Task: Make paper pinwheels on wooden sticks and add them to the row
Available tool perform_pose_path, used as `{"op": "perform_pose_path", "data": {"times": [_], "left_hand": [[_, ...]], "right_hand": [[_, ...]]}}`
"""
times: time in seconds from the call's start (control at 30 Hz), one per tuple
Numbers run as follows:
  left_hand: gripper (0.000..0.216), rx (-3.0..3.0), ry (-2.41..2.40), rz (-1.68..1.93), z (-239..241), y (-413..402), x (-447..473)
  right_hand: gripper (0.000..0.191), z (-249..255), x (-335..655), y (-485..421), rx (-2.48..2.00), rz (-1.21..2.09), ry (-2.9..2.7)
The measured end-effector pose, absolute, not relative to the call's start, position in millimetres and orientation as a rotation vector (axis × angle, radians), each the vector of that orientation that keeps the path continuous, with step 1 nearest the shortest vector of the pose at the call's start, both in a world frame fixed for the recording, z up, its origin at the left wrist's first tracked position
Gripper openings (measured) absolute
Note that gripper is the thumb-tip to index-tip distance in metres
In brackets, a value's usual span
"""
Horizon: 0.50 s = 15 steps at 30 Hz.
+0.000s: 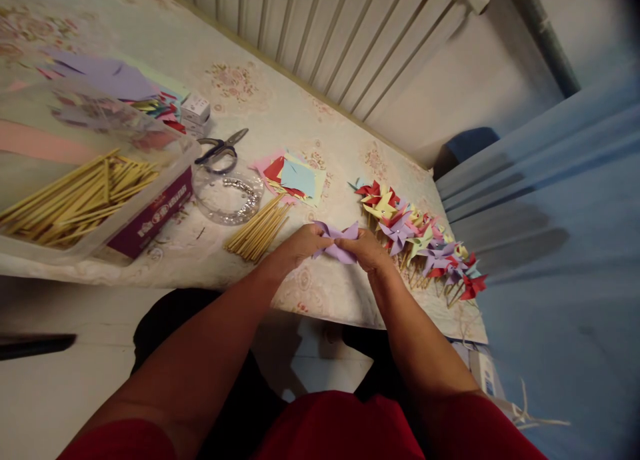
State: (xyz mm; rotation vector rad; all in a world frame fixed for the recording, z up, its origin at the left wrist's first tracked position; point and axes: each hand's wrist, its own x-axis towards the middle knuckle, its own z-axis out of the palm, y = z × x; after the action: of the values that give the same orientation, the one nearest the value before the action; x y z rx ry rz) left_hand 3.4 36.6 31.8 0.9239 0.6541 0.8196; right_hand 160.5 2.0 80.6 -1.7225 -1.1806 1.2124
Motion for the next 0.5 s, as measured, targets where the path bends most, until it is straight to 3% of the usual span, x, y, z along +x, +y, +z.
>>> {"op": "perform_pose_path", "data": {"times": [0.2, 0.5], "left_hand": [[0.010, 0.924, 0.650, 0.766, 33.5, 34.0, -0.5], [0.031, 0.429, 0.444, 0.866, 35.0, 34.2, 0.0]], "right_hand": [[0.020, 77.4, 161.5, 0.8, -1.738, 1.183, -1.230], [0.021, 69.7, 147.2, 8.3, -1.578, 1.001, -0.934]]}}
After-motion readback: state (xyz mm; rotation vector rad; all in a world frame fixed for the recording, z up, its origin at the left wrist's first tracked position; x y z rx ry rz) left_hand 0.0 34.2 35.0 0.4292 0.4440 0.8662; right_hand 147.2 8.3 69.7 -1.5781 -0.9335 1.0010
